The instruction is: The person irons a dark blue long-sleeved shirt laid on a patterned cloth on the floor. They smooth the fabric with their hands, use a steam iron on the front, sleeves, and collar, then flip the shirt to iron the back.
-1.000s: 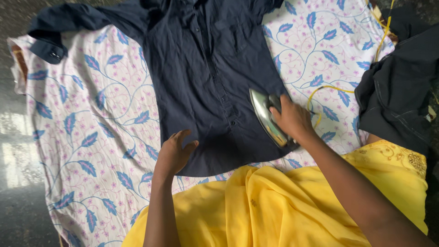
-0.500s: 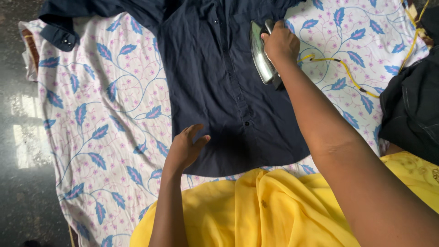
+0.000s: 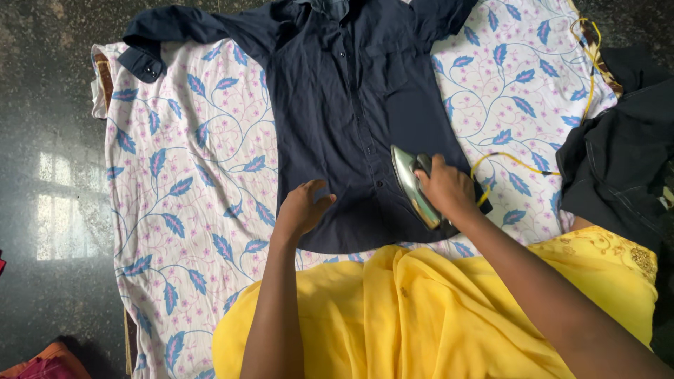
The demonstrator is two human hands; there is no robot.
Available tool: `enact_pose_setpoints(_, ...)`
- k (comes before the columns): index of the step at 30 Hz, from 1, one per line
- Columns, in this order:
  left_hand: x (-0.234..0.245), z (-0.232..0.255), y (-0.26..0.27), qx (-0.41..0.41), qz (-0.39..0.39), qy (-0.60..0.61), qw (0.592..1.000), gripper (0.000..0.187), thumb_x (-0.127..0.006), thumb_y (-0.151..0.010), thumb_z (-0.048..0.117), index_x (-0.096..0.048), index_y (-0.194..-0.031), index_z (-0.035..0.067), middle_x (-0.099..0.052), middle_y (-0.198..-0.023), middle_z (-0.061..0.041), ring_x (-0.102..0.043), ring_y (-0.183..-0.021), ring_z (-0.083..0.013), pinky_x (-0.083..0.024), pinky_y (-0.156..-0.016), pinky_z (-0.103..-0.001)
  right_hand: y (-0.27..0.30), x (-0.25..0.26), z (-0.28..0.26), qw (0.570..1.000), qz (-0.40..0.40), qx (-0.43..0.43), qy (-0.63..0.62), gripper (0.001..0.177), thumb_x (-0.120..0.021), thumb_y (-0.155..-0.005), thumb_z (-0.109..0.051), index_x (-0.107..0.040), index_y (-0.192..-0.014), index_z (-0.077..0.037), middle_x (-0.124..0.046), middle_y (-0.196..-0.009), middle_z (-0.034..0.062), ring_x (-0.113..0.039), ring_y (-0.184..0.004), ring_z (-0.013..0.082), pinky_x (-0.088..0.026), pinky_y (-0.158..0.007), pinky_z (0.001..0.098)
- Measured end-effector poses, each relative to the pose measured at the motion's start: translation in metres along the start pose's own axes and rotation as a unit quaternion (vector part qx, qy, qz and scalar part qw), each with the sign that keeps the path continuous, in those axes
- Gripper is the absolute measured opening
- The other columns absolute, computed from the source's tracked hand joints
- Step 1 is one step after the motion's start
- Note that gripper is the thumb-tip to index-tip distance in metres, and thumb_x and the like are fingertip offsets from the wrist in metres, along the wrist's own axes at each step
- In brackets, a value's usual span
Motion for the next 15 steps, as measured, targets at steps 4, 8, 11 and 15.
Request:
enact_pose_setpoints(4,0.005,0.007,0.004,0.029,-0.017,0.004,0.999,0.054,-0.072,-0.088,0.038,-0.065,-0.131,0.007,-0.066,-0.131,-0.021,-0.068,-0.114,-0.0382,-0.053,-0.097,-0.043,0.013,0.002,-0.003,0.999,-0.006,0.008,0.031,0.047,-0.063,-0.099,-0.047,-0.056,-0.112,-0.002,-0.073,-0.084,0.0272,-0.073,-0.083,0.0457,-0.057,-0.074,0.0545)
enact_pose_setpoints(8,0.006,0.011,0.002,0.037,-0.031,0.007,0.999,0.054,-0.072,-0.088,0.038,-0.064,-0.132,0.007,-0.066,-0.132,-0.020,-0.068,-0.114,-0.0372,-0.053,-0.097,-0.042,-0.032,0.008,-0.021,0.999,0.025,0.018,0.011,0.045,-0.064,-0.100,-0.044,-0.058,-0.111,-0.002,-0.072,-0.086,0.0276,-0.071,-0.083,0.0475,-0.056,-0.076,0.0563)
enact_pose_setpoints(11,0.005,0.011,-0.002,0.028,-0.032,0.011,0.999,0.054,-0.072,-0.089,0.038,-0.064,-0.133,0.007,-0.065,-0.133,-0.019,-0.067,-0.115,-0.0377,-0.053,-0.097,-0.043,-0.090,0.011,-0.043,0.998,0.047,0.037,-0.014,0.045,-0.066,-0.099,-0.043,-0.059,-0.112,0.000,-0.072,-0.089,0.0290,-0.071,-0.086,0.0480,-0.055,-0.077,0.0559)
enact_pose_setpoints(15,0.003,0.004,-0.006,0.016,-0.025,0.008,1.000,0.053,-0.072,-0.089,0.037,-0.065,-0.132,0.007,-0.066,-0.133,-0.018,-0.066,-0.117,-0.0375,-0.052,-0.097,-0.043,-0.170,0.012,-0.076,0.994,0.094,0.062,-0.007,0.048,-0.070,-0.098,-0.044,-0.061,-0.112,0.000,-0.072,-0.097,0.0290,-0.070,-0.093,0.0483,-0.054,-0.081,0.0547)
Point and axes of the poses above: each hand's wrist, its own y-axis away from the middle knuckle, its own x-axis out of the back of the hand, z = x × y, the point moved 9 cm from there along -y, towards the middle knuckle
